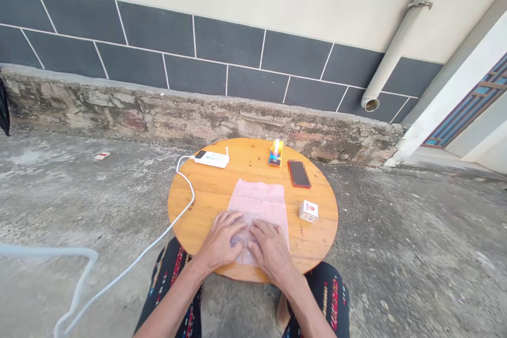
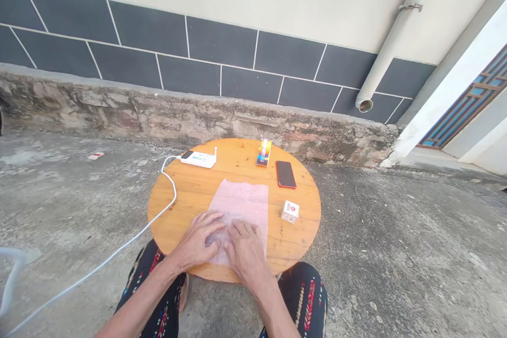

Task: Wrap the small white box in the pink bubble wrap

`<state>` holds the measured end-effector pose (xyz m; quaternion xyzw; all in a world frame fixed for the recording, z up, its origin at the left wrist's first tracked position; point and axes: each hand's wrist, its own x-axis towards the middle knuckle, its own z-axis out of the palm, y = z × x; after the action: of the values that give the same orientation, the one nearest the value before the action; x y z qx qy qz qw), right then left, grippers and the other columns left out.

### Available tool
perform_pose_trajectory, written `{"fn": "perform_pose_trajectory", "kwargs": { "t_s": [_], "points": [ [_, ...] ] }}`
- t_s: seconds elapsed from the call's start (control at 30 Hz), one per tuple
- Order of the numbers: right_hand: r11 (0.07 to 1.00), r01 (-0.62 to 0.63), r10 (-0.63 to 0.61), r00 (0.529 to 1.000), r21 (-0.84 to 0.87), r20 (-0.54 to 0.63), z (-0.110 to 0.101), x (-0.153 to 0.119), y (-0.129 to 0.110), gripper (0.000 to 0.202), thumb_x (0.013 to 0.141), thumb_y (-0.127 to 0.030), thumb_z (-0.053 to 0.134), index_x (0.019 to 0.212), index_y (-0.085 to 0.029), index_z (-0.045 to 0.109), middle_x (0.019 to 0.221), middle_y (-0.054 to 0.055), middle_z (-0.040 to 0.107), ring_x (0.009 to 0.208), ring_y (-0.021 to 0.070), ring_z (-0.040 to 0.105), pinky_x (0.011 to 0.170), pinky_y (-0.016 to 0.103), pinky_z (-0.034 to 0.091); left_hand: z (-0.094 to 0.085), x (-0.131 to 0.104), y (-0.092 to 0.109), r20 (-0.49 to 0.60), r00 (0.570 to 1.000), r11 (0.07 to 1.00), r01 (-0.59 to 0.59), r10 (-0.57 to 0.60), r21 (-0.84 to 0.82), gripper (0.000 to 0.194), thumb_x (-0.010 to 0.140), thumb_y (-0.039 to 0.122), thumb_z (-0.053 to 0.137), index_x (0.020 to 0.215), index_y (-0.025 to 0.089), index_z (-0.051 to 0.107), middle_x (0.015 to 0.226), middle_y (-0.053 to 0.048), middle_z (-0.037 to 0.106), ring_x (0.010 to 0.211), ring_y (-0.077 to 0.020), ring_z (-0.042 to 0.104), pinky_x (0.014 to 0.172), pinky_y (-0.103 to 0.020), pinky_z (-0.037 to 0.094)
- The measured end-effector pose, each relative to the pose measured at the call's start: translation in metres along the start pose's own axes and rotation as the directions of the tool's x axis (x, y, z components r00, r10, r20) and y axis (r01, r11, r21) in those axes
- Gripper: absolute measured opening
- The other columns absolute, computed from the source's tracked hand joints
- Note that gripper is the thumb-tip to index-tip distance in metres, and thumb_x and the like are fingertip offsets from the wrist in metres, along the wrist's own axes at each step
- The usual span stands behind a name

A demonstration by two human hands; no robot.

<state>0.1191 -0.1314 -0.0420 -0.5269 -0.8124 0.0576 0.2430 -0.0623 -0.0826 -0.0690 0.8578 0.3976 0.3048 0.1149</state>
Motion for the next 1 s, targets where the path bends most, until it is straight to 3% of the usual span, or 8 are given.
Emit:
{"fn": "perform_pose_trajectory", "kwargs": {
  "t_s": [0.27, 0.5, 0.6, 0.7, 0.77, 0.83, 0.93, 1.0],
  "points": [
    [0.918, -0.126, 0.124, 0.992, 0.376, 0.029, -0.026, -0.007, 0.026, 0.020, 0.090, -0.027, 0.048, 0.096, -0.020, 0.066, 0.096, 0.005, 0.068, 0.091, 0.0209, 0.061, 0.082, 0.032, 0.044, -0.001, 0.000, 0.002, -0.034, 0.999, 1.000, 0.009, -0.010, -0.023, 0.043, 0.061, 0.013, 0.052, 0.101, 0.021, 0.064, 0.127, -0.006, 0.054, 0.121, -0.0265, 0.042, 0.106, -0.045, 0.030],
    [0.786, -0.221, 0.182, 0.975, 0.577, 0.125, -0.018, 0.074, 0.037, 0.022, 0.077, -0.037, 0.060, 0.079, -0.018, 0.071, 0.070, 0.003, 0.067, 0.069, 0.0198, 0.062, 0.066, 0.030, 0.050, -0.002, -0.001, 0.003, -0.018, 1.000, 0.999, 0.003, -0.004, -0.039, 0.046, 0.060, 0.013, 0.052, 0.103, 0.023, 0.063, 0.123, -0.006, 0.055, 0.119, -0.0259, 0.043, 0.105, -0.043, 0.031],
    [0.757, -0.286, 0.330, 0.944, 0.588, 0.035, -0.034, 0.082, 0.052, 0.030, 0.080, -0.039, 0.055, 0.092, -0.016, 0.069, 0.092, 0.008, 0.068, 0.090, 0.0241, 0.061, 0.081, 0.037, 0.047, -0.002, -0.001, 0.001, -0.012, 1.000, 1.000, 0.010, -0.010, -0.027, 0.042, 0.061, 0.013, 0.054, 0.101, 0.021, 0.064, 0.123, -0.007, 0.055, 0.120, -0.0258, 0.043, 0.105, -0.043, 0.030],
    [0.710, -0.305, 0.361, 0.932, 0.634, 0.044, -0.058, 0.048, 0.048, 0.034, 0.084, -0.042, 0.051, 0.106, -0.020, 0.066, 0.111, 0.007, 0.064, 0.105, 0.0230, 0.056, 0.091, 0.037, 0.043, -0.002, 0.001, -0.004, 0.015, 1.000, 0.999, 0.011, -0.010, -0.052, 0.043, 0.062, 0.015, 0.058, 0.103, 0.021, 0.065, 0.125, -0.006, 0.054, 0.119, -0.0257, 0.044, 0.105, -0.042, 0.031],
    [0.678, -0.286, 0.194, 0.958, 0.677, 0.211, -0.071, 0.009, 0.032, 0.028, 0.087, -0.040, 0.054, 0.105, -0.022, 0.067, 0.110, 0.005, 0.065, 0.103, 0.0215, 0.058, 0.091, 0.035, 0.044, -0.003, 0.003, -0.007, 0.020, 1.000, 0.997, 0.016, -0.015, -0.081, 0.044, 0.064, 0.016, 0.059, 0.107, 0.021, 0.064, 0.127, -0.006, 0.053, 0.120, -0.0259, 0.043, 0.106, -0.043, 0.030],
    [0.638, -0.326, -0.044, 0.889, 0.698, 0.456, -0.071, -0.032, 0.011, 0.023, 0.089, -0.037, 0.053, 0.104, -0.026, 0.068, 0.102, 0.002, 0.068, 0.093, 0.0187, 0.062, 0.084, 0.032, 0.048, -0.006, 0.004, -0.005, 0.012, 1.000, 0.993, 0.018, -0.016, -0.115, 0.047, 0.067, 0.018, 0.059, 0.114, 0.021, 0.061, 0.131, -0.007, 0.050, 0.124, -0.0264, 0.040, 0.106, -0.043, 0.031],
    [0.627, -0.390, -0.237, 0.729, 0.675, 0.642, -0.036, -0.085, -0.013, 0.022, 0.092, -0.033, 0.050, 0.103, -0.027, 0.068, 0.094, 0.000, 0.070, 0.083, 0.0169, 0.064, 0.077, 0.029, 0.050, -0.017, -0.010, 0.007, -0.087, 0.996, 0.986, 0.012, -0.027, -0.168, 0.043, 0.074, 0.019, 0.056, 0.117, 0.019, 0.058, 0.130, -0.008, 0.051, 0.123, -0.0263, 0.042, 0.105, -0.044, 0.034],
    [0.699, -0.394, -0.138, 0.744, 0.597, 0.654, 0.005, -0.107, -0.020, 0.022, 0.092, -0.026, 0.048, 0.096, -0.025, 0.069, 0.083, -0.002, 0.070, 0.074, 0.0154, 0.064, 0.068, 0.025, 0.050, -0.027, -0.034, 0.016, -0.187, 0.981, 0.984, 0.021, -0.055, -0.179, 0.035, 0.078, 0.016, 0.053, 0.112, 0.020, 0.059, 0.122, -0.008, 0.056, 0.118, -0.0257, 0.048, 0.102, -0.045, 0.038]
  ]
}}
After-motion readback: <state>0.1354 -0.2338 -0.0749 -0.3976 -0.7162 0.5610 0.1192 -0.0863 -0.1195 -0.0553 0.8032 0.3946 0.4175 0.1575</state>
